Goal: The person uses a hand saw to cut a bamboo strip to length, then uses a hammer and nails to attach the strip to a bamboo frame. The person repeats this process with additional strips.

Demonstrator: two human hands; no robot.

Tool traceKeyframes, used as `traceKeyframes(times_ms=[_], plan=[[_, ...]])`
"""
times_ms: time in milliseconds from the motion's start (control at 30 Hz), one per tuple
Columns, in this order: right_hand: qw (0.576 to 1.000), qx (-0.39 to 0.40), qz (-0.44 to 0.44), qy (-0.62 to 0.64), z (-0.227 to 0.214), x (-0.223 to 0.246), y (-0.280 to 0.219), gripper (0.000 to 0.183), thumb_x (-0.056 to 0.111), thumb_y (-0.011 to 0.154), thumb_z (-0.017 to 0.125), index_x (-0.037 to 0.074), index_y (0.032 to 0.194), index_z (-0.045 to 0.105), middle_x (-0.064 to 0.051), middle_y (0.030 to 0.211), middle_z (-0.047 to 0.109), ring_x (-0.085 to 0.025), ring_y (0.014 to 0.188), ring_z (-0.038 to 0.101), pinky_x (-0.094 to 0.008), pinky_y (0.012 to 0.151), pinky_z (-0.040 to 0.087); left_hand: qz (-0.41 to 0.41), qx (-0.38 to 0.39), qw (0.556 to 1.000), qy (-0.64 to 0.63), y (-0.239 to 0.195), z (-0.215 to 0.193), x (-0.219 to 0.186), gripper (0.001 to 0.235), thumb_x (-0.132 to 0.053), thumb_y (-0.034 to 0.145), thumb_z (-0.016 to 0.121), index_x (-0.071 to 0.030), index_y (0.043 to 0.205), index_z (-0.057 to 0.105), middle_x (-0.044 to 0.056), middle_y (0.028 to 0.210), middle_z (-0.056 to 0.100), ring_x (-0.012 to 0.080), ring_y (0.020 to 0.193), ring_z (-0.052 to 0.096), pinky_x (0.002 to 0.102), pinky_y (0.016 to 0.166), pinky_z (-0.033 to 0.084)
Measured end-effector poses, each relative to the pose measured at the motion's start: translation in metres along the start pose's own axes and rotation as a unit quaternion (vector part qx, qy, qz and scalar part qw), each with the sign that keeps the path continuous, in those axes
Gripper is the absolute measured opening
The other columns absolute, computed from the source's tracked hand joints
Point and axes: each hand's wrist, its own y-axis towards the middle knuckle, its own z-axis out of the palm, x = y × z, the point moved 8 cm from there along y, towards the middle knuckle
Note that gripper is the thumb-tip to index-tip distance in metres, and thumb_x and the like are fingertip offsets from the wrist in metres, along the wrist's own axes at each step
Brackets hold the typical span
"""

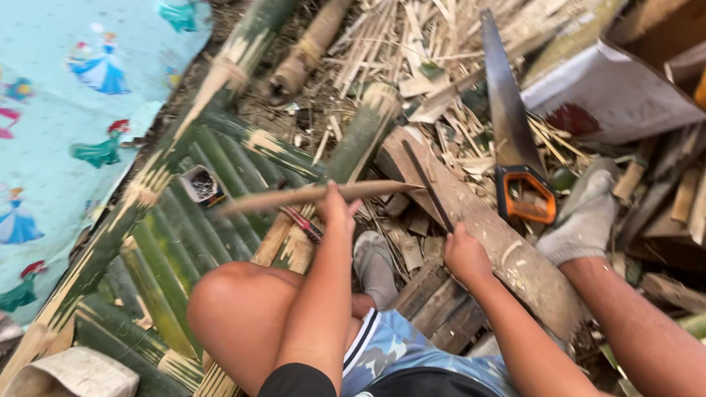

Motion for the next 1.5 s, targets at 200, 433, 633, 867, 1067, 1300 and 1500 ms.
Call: traceKeyframes(times_ms=[200, 433, 633, 867, 1067, 1300, 1500], plan=[[1.0, -0.003, -0.013, 0.026, 0.019, -0.025, 0.017, 0.03, 0.029, 0.098, 0.055, 0.003, 0.112, 0.051, -0.037, 0.088, 0.066, -0.059, 0.088, 0.063, -0.065, 0.08, 0.049, -0.159, 0.103, 0.947, 0.259, -0.042, -0.008, 0.033, 0.064, -0.044, 0.091, 0.063, 0.0, 0.136, 0.052, 0.031, 0.127, 0.06, 0.045, 0.113, 0.064, 0.055, 0.085, 0.058], [0.999, 0.038, 0.013, 0.028, 0.036, -0.041, 0.011, 0.033, 0.031, 0.099, 0.053, 0.003, 0.117, 0.051, -0.036, 0.094, 0.068, -0.058, 0.096, 0.063, -0.063, 0.086, 0.048, 0.314, 0.142, 0.541, 0.767, -0.116, 0.066, -0.064, 0.056, -0.03, 0.078, 0.082, -0.005, 0.126, 0.065, 0.019, 0.13, 0.061, 0.0366, 0.124, 0.054, 0.059, 0.106, 0.033], [0.998, 0.027, 0.033, 0.048, 0.016, -0.049, 0.012, 0.036, 0.037, 0.099, 0.055, 0.005, 0.114, 0.056, -0.034, 0.098, 0.069, -0.056, 0.101, 0.063, -0.061, 0.087, 0.049, 0.301, 0.209, 0.484, 0.795, -0.141, 0.068, -0.074, 0.039, -0.038, 0.081, 0.081, -0.009, 0.106, 0.075, 0.016, 0.116, 0.068, 0.0358, 0.119, 0.06, 0.05, 0.101, 0.046], [0.983, -0.093, 0.03, 0.156, -0.049, -0.007, -0.002, 0.035, 0.038, 0.103, 0.056, 0.003, 0.105, 0.06, -0.026, 0.081, 0.07, -0.049, 0.082, 0.069, -0.055, 0.074, 0.052, 0.348, 0.212, 0.545, 0.733, -0.194, 0.11, -0.119, 0.028, -0.033, 0.1, 0.066, -0.01, 0.114, 0.07, 0.018, 0.095, 0.075, 0.0372, 0.095, 0.072, 0.052, 0.087, 0.055], [0.932, -0.223, -0.061, 0.281, -0.13, 0.067, -0.033, 0.025, 0.025, 0.1, 0.058, 0.003, 0.112, 0.059, -0.02, 0.078, 0.07, -0.041, 0.072, 0.071, -0.049, 0.067, 0.053, 0.588, 0.274, 0.634, 0.421, -0.249, 0.139, -0.157, 0.042, -0.024, 0.089, 0.072, -0.005, 0.127, 0.069, 0.021, 0.095, 0.074, 0.0385, 0.087, 0.072, 0.046, 0.076, 0.059], [0.965, -0.188, -0.164, 0.083, -0.179, 0.136, -0.035, 0.023, 0.027, 0.102, 0.062, 0.004, 0.099, 0.059, -0.021, 0.078, 0.068, -0.044, 0.073, 0.068, -0.053, 0.063, 0.051, 0.162, 0.443, 0.808, 0.352, -0.186, 0.145, -0.077, 0.029, -0.032, 0.101, 0.062, -0.005, 0.109, 0.068, 0.004, 0.079, 0.069, 0.0144, 0.064, 0.062, 0.033, 0.057, 0.052], [0.932, -0.2, -0.29, -0.088, -0.211, 0.185, -0.054, 0.019, 0.023, 0.094, 0.065, 0.007, 0.09, 0.057, -0.014, 0.072, 0.067, -0.035, 0.065, 0.069, -0.047, 0.055, 0.053, 0.34, 0.359, 0.72, 0.486, -0.203, 0.148, -0.072, 0.036, -0.032, 0.097, 0.07, 0.003, 0.091, 0.071, 0.017, 0.076, 0.07, 0.0256, 0.068, 0.067, 0.04, 0.065, 0.053]])
